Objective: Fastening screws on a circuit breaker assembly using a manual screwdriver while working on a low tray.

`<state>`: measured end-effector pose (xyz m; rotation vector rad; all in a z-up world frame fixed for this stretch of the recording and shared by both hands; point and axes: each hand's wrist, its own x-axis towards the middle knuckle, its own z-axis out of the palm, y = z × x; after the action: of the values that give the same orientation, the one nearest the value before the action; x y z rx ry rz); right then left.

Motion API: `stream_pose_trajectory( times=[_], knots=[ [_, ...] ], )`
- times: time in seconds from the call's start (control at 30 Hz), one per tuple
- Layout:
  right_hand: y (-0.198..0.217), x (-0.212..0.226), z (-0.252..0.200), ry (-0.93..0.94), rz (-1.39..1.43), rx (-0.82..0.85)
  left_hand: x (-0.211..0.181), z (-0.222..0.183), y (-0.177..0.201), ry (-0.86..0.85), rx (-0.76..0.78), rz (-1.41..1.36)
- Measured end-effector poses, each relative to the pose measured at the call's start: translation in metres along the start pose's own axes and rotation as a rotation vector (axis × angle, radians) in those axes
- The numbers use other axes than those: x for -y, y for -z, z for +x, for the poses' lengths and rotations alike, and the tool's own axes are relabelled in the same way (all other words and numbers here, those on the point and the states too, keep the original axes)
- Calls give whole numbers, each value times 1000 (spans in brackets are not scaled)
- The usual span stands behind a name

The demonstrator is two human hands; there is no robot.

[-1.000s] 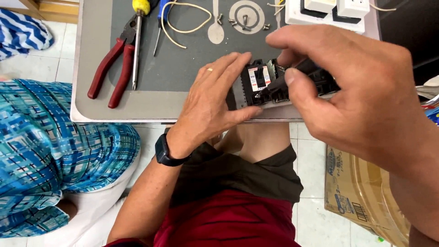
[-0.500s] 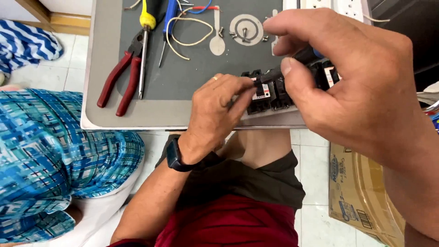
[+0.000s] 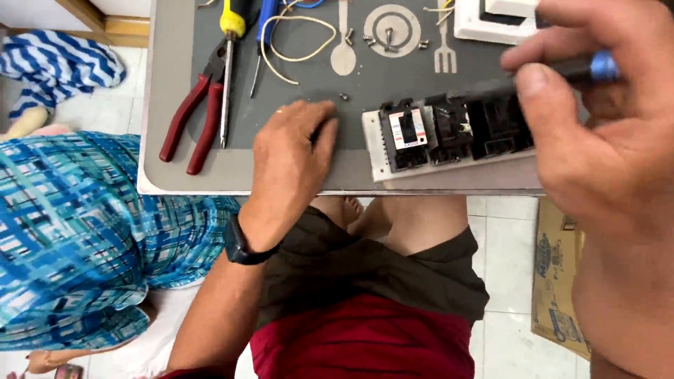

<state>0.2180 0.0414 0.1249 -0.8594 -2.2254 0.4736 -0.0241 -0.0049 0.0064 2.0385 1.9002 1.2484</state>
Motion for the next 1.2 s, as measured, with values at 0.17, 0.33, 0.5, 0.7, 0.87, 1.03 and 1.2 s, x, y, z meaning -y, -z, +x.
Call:
stream_pose_trajectory(
  times=[0.17, 0.33, 0.5, 0.7, 0.87, 1.03, 1.2],
  knots=[
    [-5, -1, -9, -129, 58, -76, 3, 39, -4, 24, 312, 158],
    [-16, -27, -42, -65, 246, -253, 21, 73, -29, -143, 548, 437],
    [-43, -91, -140, -374, 1295, -265, 10, 90, -19, -79, 755, 557],
    [-157, -89, -263, -1525, 1509, -29, 7, 112, -11, -337, 650, 473],
    [-159, -101, -236, -1409, 1573, -109, 55, 177, -39, -399, 378, 437],
    [-158, -115, -194, -1198, 1666, -21, 68, 203, -71, -199, 607, 587],
    [-158, -110, -183, -1179, 1622, 65, 64, 207, -58, -78, 596, 457]
  ],
)
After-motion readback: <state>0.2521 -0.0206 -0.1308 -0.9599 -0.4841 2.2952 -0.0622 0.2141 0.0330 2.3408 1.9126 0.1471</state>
